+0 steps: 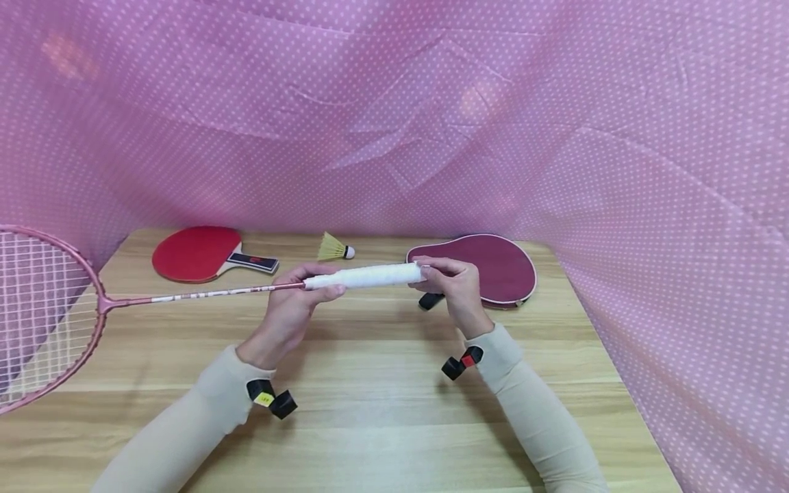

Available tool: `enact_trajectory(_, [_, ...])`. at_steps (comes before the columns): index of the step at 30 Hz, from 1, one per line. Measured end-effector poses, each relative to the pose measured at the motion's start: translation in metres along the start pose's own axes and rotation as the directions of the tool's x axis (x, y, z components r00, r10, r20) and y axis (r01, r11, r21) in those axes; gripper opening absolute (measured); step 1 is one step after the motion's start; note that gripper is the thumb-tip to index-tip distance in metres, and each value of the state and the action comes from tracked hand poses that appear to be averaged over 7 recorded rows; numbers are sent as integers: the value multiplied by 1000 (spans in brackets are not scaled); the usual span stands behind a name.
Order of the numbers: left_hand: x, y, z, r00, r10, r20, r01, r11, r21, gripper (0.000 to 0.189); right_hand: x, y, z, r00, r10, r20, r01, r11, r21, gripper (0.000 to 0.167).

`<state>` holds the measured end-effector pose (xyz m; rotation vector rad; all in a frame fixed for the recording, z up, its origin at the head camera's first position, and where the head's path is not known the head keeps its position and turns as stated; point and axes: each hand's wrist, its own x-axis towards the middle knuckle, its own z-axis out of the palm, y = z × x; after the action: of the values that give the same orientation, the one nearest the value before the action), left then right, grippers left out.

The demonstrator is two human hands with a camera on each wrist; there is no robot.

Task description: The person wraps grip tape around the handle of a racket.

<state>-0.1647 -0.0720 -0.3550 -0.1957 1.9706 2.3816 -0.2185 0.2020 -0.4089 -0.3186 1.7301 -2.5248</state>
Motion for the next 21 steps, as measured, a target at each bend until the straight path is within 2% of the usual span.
enact_trajectory(4, [10, 1, -6, 1000, 3, 25, -3, 1000, 3, 38, 4, 6, 7, 999, -30, -43, 29, 1000, -4, 20])
enact_trajectory(8, [14, 1, -9, 999, 3, 40, -3, 1000, 9, 35, 5, 8, 9, 998, -12, -57, 11, 1000, -16, 25])
enact_trajectory(15, [12, -2, -9, 996, 28, 82, -27, 1000, -10, 34, 7, 8, 1, 999, 44, 15, -44, 998, -33, 25])
enact_trajectory(21, [12, -7, -10, 989, 30, 147, -31, 999, 6, 36, 9, 6, -4, 984, 153, 93, -152, 988, -18, 25])
